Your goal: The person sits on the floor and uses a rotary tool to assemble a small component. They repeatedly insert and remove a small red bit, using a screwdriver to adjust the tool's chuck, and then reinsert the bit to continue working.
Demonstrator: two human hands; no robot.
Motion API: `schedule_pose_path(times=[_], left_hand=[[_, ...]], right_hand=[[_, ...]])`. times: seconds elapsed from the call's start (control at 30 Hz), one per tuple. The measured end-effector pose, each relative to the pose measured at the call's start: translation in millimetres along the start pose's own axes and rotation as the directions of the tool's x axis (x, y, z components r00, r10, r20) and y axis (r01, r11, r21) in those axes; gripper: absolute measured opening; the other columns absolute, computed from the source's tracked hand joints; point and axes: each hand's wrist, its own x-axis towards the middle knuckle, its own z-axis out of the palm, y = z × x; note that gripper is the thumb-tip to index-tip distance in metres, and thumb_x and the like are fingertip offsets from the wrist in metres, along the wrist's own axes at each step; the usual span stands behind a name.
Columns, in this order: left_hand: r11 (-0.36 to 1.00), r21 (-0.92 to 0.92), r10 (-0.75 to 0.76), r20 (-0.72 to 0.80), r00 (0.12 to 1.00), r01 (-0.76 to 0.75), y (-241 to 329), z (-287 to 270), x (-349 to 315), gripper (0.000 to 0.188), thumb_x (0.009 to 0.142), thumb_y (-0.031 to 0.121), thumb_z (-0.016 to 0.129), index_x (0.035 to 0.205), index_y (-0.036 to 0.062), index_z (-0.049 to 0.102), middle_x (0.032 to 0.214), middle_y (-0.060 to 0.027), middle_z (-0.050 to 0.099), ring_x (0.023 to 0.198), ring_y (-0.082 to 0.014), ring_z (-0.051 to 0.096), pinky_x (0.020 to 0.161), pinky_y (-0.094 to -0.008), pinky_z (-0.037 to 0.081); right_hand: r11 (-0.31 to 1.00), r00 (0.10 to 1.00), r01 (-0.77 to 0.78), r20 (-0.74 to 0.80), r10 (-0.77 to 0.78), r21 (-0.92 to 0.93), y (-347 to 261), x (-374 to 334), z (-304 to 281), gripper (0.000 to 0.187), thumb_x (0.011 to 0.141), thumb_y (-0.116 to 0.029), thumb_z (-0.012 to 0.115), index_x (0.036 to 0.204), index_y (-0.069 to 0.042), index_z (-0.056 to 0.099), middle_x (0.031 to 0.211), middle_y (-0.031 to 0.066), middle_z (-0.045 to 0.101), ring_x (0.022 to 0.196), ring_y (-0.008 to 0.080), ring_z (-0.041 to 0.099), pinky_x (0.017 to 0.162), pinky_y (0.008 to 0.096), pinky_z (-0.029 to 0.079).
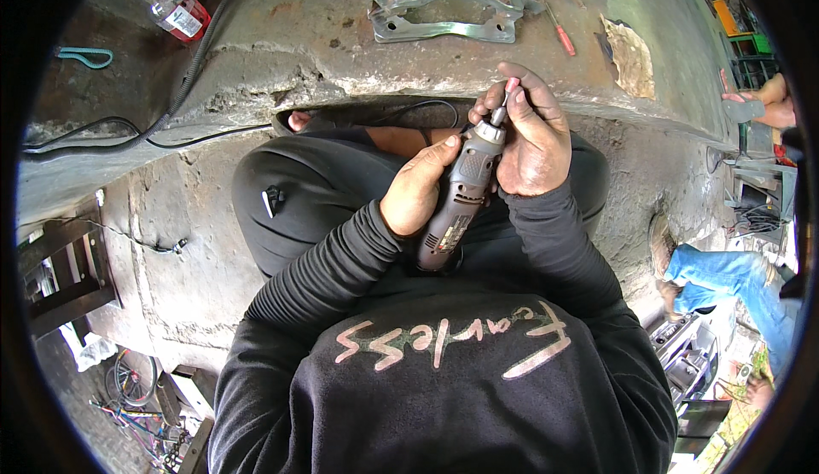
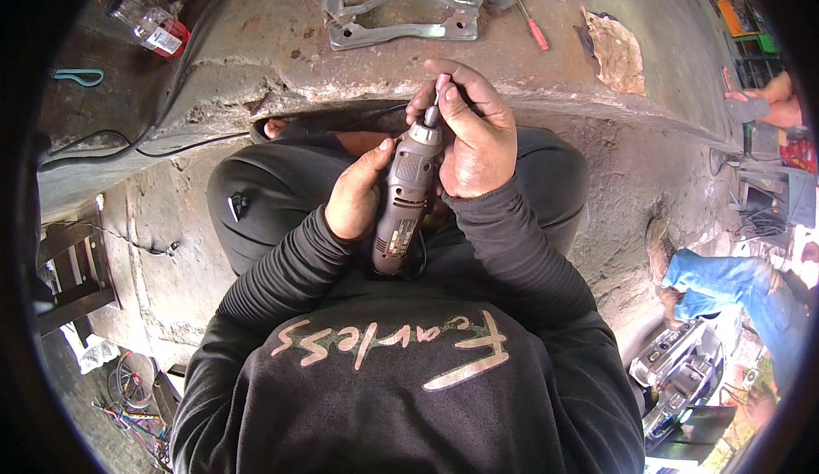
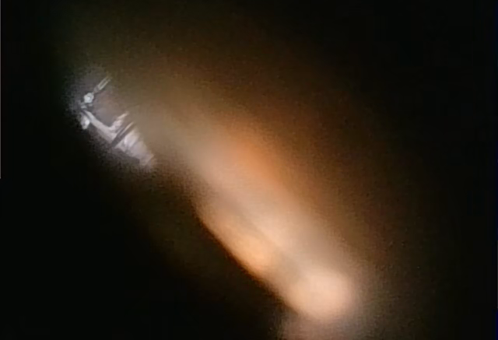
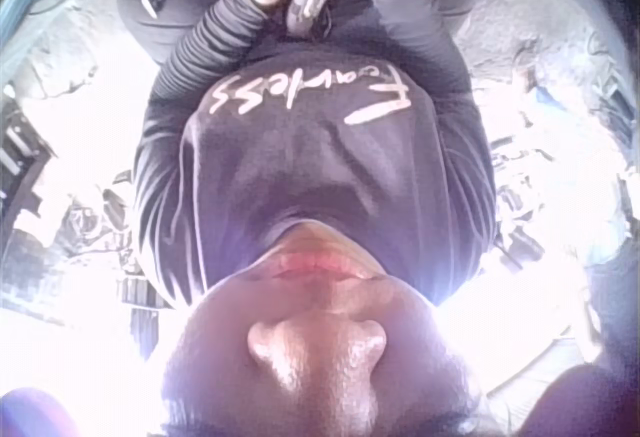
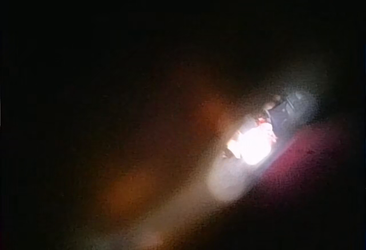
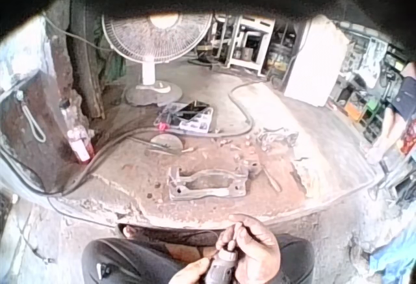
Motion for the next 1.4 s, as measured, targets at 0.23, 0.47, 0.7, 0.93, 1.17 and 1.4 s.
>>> schedule_pose_path(times=[0.23, 0.47, 0.7, 0.93, 1.17, 1.4], left_hand=[[0.999, -0.028, -0.03, 0.007, 1.0, 0.03, 1.3, -0.7, -0.5, 0.044, 0.102, 0.035, 0.035, 0.111, -0.0027, 0.056, 0.09, -0.0121, 0.065, 0.078, -0.019, 0.063, 0.077, -0.0296, 0.05], [1.0, -0.008, -0.008, 0.01, 1.0, 0.008, -0.2, 0.0, 1.8, 0.047, 0.101, 0.039, 0.035, 0.114, -0.0025, 0.055, 0.091, -0.0136, 0.066, 0.079, -0.0196, 0.064, 0.076, -0.0297, 0.051], [1.0, -0.02, -0.014, 0.033, 0.999, 0.015, 0.2, 4.1, 1.7, 0.052, 0.1, 0.043, 0.035, 0.114, -0.0024, 0.056, 0.089, -0.0138, 0.066, 0.077, -0.0188, 0.064, 0.073, -0.0287, 0.051], [1.0, 0.017, -0.019, 0.038, 0.999, 0.019, -0.4, 1.5, 2.1, 0.053, 0.1, 0.045, 0.035, 0.114, -0.0019, 0.056, 0.089, -0.0128, 0.066, 0.076, -0.0173, 0.064, 0.072, -0.0278, 0.051], [0.988, 0.154, -0.02, 0.035, 0.999, 0.014, -2.5, -0.3, 3.7, 0.054, 0.099, 0.045, 0.034, 0.121, -0.0023, 0.05, 0.095, -0.0166, 0.064, 0.08, -0.0232, 0.064, 0.074, -0.0325, 0.053], [0.833, 0.523, 0.262, -0.083, 0.962, -0.182, -7.1, 20.9, -7.7, 0.046, 0.103, 0.037, 0.03, 0.121, -0.0018, 0.049, 0.086, -0.007, 0.06, 0.073, -0.012, 0.058, 0.064, -0.024, 0.047]], right_hand=[[1.0, 1.0, 0.024, -0.014, -0.024, -0.02, 3.4, -0.9, -2.3, 0.025, 0.094, -0.011, 0.055, 0.114, 0.004, 0.058, 0.082, 0.0107, 0.061, 0.074, 0.0181, 0.059, 0.069, 0.0315, 0.05], [0.995, 0.996, -0.089, 0.011, 0.089, 0.038, -6.3, -1.3, -3.2, 0.034, 0.093, -0.009, 0.054, 0.125, 0.003, 0.052, 0.092, 0.0136, 0.063, 0.084, 0.0215, 0.062, 0.076, 0.0368, 0.053], [0.977, 0.964, -0.146, 0.198, 0.176, -0.158, -19.9, 2.3, -16.2, 0.048, 0.087, 0.0, 0.056, 0.134, 0.002, 0.044, 0.094, 0.0121, 0.058, 0.088, 0.0227, 0.061, 0.086, 0.0407, 0.053], [0.974, 0.966, -0.219, 0.126, 0.224, -0.051, -28.6, 1.4, -6.5, 0.056, 0.083, 0.007, 0.06, 0.134, -0.006, 0.04, 0.088, 0.0059, 0.053, 0.085, 0.0179, 0.06, 0.084, 0.0413, 0.055], [0.973, 0.982, -0.169, 0.056, 0.18, -0.159, -30.6, 2.9, -2.0, 0.061, 0.078, 0.013, 0.062, 0.131, -0.006, 0.038, 0.083, 0.0069, 0.056, 0.079, 0.0174, 0.063, 0.077, 0.04, 0.057], [0.955, 0.993, -0.116, -0.066, 0.102, -0.272, -17.1, 1.2, 5.3, 0.049, 0.078, 0.013, 0.063, 0.117, -0.006, 0.042, 0.084, 0.0051, 0.056, 0.075, 0.0159, 0.062, 0.075, 0.0391, 0.058]])
